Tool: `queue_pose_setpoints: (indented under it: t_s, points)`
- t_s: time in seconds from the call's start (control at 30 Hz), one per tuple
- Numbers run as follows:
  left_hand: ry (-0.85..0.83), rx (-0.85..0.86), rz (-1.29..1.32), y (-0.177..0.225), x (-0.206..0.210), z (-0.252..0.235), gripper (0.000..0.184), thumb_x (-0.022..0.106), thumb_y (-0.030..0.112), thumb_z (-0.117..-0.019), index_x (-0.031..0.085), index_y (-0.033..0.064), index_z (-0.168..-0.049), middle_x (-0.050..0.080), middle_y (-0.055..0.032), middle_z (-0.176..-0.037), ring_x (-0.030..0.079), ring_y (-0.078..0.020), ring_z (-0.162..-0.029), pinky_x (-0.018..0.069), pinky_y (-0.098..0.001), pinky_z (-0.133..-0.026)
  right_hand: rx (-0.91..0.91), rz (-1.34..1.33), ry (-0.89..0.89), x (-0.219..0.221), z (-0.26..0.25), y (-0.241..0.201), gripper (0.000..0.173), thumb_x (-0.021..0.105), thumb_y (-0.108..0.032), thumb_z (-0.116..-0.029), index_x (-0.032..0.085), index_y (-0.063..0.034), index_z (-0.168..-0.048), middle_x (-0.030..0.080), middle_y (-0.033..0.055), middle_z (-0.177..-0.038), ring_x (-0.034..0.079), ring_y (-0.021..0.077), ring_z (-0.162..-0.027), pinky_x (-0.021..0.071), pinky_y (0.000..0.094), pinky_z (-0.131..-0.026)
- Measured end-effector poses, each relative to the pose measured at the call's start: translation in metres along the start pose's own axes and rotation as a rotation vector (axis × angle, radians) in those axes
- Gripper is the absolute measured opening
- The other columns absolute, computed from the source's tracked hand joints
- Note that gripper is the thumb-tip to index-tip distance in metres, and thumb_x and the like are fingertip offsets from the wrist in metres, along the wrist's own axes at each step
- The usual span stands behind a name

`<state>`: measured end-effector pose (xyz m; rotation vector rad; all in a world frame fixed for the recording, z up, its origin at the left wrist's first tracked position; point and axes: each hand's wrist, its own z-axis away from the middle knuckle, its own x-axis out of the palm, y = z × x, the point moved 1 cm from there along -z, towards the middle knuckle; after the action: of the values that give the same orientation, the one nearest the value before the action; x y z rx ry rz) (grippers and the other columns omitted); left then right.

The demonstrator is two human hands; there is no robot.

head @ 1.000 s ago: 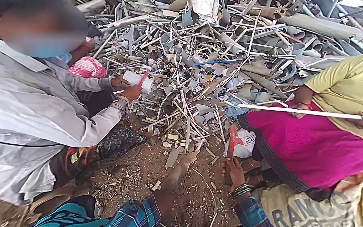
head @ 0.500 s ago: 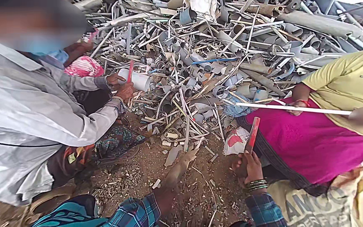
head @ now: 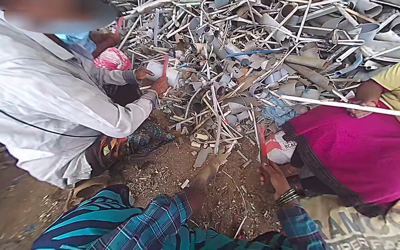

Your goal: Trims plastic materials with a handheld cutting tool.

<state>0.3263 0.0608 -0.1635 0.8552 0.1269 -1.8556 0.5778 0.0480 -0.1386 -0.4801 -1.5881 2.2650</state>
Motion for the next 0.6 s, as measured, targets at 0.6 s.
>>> queue_pose_setpoints:
  t_s: [0.6]
  points:
    - [0.028, 0.027, -0.015, -0.013, 0.014, -0.019, 0.046, 0.048, 0.02, -0.1083, 0.045, 0.0019, -0.151, 0.049, -0.0236, -0.15, 0.048, -0.0424, -0.137, 0.0404, -0.0594, -0.108, 0.024, 0.074, -0.089, 0.012, 0.0, 0.009, 0.03, 0.032, -0.009, -0.112, 0.041, -0.0014, -0.14, 0.058, 0.0032, -0.072, 0.052, 0.006, -0.045, 0.0442, 0.0182, -0.04]
